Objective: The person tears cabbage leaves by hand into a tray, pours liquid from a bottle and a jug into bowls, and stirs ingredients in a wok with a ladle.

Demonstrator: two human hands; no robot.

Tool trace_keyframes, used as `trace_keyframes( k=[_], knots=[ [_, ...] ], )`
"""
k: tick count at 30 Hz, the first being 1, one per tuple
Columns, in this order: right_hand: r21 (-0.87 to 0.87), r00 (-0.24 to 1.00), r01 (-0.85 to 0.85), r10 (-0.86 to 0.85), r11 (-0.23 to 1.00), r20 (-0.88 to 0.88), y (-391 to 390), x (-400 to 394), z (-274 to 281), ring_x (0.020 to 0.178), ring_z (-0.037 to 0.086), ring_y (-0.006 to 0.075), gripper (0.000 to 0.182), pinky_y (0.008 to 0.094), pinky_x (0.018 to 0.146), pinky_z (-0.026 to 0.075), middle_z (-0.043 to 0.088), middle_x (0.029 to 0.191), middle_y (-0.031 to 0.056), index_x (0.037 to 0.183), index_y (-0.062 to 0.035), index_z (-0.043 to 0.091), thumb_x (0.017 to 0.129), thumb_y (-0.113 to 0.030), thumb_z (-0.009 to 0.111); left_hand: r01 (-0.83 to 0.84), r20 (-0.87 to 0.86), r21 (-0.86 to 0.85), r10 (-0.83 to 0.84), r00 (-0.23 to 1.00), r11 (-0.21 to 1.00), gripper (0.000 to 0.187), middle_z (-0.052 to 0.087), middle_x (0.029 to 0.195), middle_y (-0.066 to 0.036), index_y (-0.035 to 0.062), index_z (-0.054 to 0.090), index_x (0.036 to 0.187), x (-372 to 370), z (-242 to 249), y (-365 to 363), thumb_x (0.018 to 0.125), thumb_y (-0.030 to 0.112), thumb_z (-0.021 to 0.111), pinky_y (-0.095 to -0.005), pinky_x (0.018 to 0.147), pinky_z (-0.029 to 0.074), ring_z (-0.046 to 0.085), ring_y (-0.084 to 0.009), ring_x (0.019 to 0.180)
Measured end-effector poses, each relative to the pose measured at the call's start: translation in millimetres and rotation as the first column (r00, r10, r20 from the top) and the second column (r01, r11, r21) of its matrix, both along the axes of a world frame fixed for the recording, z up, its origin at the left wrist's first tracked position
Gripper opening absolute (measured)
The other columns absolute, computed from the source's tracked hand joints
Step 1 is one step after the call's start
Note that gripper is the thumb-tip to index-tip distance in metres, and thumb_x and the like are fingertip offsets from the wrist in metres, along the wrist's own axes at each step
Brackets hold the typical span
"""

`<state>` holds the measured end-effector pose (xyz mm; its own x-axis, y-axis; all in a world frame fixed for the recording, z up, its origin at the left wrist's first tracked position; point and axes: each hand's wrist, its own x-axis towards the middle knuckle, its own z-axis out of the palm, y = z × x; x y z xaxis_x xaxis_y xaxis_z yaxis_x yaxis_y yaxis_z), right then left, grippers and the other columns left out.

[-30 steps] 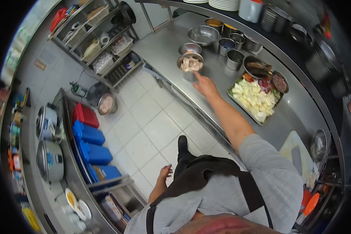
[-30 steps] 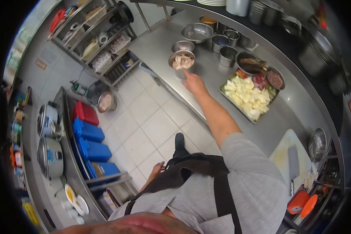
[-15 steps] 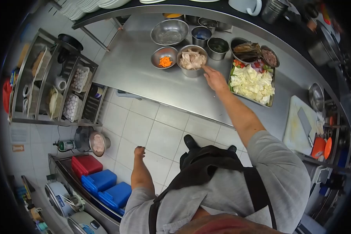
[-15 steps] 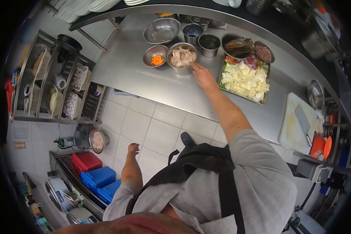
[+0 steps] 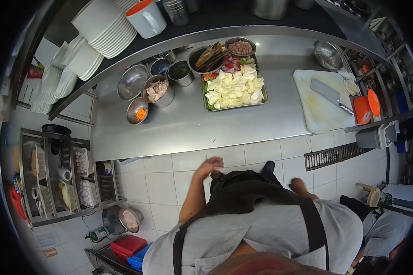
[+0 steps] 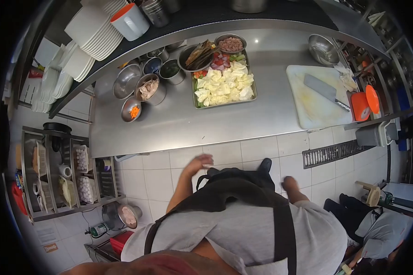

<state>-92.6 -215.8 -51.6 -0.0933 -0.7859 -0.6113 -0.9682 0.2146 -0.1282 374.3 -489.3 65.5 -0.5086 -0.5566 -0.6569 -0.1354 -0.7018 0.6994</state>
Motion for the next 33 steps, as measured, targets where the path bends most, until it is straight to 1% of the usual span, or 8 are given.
trace_keyframes(
  k=[3,5,6,8,14,18,22,33],
  knots=[
    [0.012,0.723,0.66,-0.631,0.751,-0.283,2.4,-64.5,34.2,0.098,0.066,0.0337,0.027,0.0442,0.084,0.054,0.069,0.098,0.02,0.095,-0.0005,0.067,0.079,-0.022,0.066,-0.288,0.063,-0.303,0.321,0.945,0.908,0.03,0.066,0.098,-0.008,0.0035,0.062,0.107,24.8,57.6,-57.5,0.088,0.027,0.059,-0.0349,0.075,0.051,0.064,-0.0183,0.087],
    [-0.124,0.723,0.658,-0.669,0.743,-0.172,-26.4,-82.1,47.5,0.085,0.069,0.0319,0.022,0.0422,0.074,0.056,0.07,0.088,0.0172,0.078,-0.0015,0.07,0.081,-0.022,0.065,-0.667,-0.085,-0.266,0.672,0.735,0.696,0.035,0.066,0.09,-0.012,0.0033,0.056,0.117,77.3,49.0,-112.5,0.097,0.03,0.046,-0.0327,0.066,0.05,0.064,-0.0204,0.076],
    [0.045,0.925,0.139,-0.114,0.989,-0.361,-50.4,-91.9,39.7,0.09,0.067,0.0346,0.021,0.0446,0.077,0.054,0.068,0.096,0.0215,0.086,-0.0027,0.07,0.084,-0.02,0.059,-0.751,-0.144,-0.248,0.744,0.653,0.612,0.044,0.065,0.09,-0.013,0.0019,0.051,0.122,108.3,46.3,-139.2,0.098,0.038,0.045,-0.0314,0.063,0.05,0.064,-0.022,0.074],
    [-0.369,0.889,0.434,-0.457,0.822,0.026,-85.5,-52.2,74.4,0.079,0.069,0.0326,0.023,0.0421,0.069,0.055,0.069,0.092,0.0204,0.091,-0.0027,0.07,0.086,-0.023,0.06,-0.841,-0.119,-0.264,0.849,0.514,0.472,0.069,0.061,0.092,-0.016,-0.0016,0.04,0.129,160.8,40.5,-177.7,0.093,0.056,0.048,-0.0319,0.058,0.052,0.066,-0.0269,0.076],
    [-0.096,0.352,0.924,-0.725,0.371,0.592,-109.8,130.8,65.4,0.069,0.069,0.0166,0.03,0.0282,0.05,0.051,0.071,0.088,0.0085,0.111,-0.0045,0.066,0.09,-0.025,0.062,-0.818,-0.03,-0.3,0.852,0.523,0.492,0.043,0.06,0.094,-0.019,-0.0016,0.051,0.117,264.6,-10.1,-277.0,0.093,0.033,0.059,-0.0361,0.066,0.062,0.067,-0.0346,0.075],
    [0.118,0.756,0.594,-0.602,0.796,0.257,-61.1,248.4,91.2,0.083,0.067,0.0346,0.032,0.042,0.078,0.053,0.069,0.097,0.0192,0.108,-0.0028,0.067,0.084,-0.023,0.061,-0.816,-0.06,-0.355,0.86,0.507,0.456,0.035,0.056,0.119,-0.019,-0.0078,0.05,0.12,244.6,20.4,-234.7,0.089,0.009,0.05,-0.0425,0.087,0.057,0.059,-0.0337,0.103],
    [-0.135,0.745,0.628,-0.543,0.766,0.386,1.4,284.6,71.6,0.087,0.065,0.0374,0.029,0.0449,0.081,0.052,0.069,0.094,0.0193,0.104,-0.0045,0.069,0.084,-0.024,0.061,-0.529,0.177,-0.374,0.619,0.766,0.762,0.03,0.066,0.08,-0.008,0.0007,0.06,0.109,238.5,18.1,-164.1,0.078,0.003,0.061,-0.028,0.049,0.048,0.061,-0.0187,0.061],
    [-0.067,-0.011,0.997,-0.905,-0.044,0.426,214.7,285.0,1.8,0.094,0.063,0.039,0.025,0.0456,0.087,0.049,0.067,0.095,0.0213,0.097,-0.0054,0.07,0.083,-0.025,0.064,0.539,0.412,-0.157,-0.441,0.797,0.828,0.047,0.064,0.106,-0.009,0.0068,0.052,0.127,-76.4,32.5,30.4,0.081,0.003,0.061,-0.0343,0.065,0.055,0.065,-0.0229,0.088]
  ],
)
